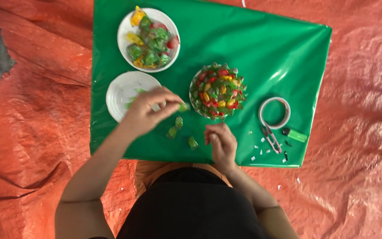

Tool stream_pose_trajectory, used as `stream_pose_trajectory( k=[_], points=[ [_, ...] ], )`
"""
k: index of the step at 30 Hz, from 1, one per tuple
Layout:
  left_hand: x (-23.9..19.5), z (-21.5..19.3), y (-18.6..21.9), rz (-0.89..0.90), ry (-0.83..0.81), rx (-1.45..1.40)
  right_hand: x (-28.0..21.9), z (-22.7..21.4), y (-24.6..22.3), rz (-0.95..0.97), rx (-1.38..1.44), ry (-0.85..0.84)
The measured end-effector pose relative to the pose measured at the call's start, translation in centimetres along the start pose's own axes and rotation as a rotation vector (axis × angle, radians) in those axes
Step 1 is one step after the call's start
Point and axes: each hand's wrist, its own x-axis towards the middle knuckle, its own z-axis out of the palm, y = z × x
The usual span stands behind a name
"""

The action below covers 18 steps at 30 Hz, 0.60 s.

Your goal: Folding and attaching small green decorative leaves to a candy-based craft project

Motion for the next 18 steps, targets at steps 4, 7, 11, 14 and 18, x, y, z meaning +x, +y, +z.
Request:
stream_pose_trajectory(
  k=[4, 7, 11, 14, 18],
  points=[
    [-2.2, 4.5, -0.1, -0.042, -0.050, -0.120, 0.3, 0.0, -1.1, 0.170, 0.256, 0.041],
    [-2.9, 6.3, -0.2, -0.066, -0.094, -0.223, -0.3, -0.3, -0.4, 0.434, 0.413, 0.159],
    [-3.4, 7.6, 0.5, -0.049, -0.057, -0.168, -1.0, -0.9, 0.7, 0.509, 0.486, 0.179],
    [-3.8, 8.1, 0.7, -0.026, -0.021, -0.128, -0.9, -1.0, 0.5, 0.487, 0.506, 0.180],
    [-4.3, 8.8, 0.9, 0.001, -0.003, -0.122, -1.8, -1.6, 0.8, 0.367, 0.458, 0.156]
  ],
)
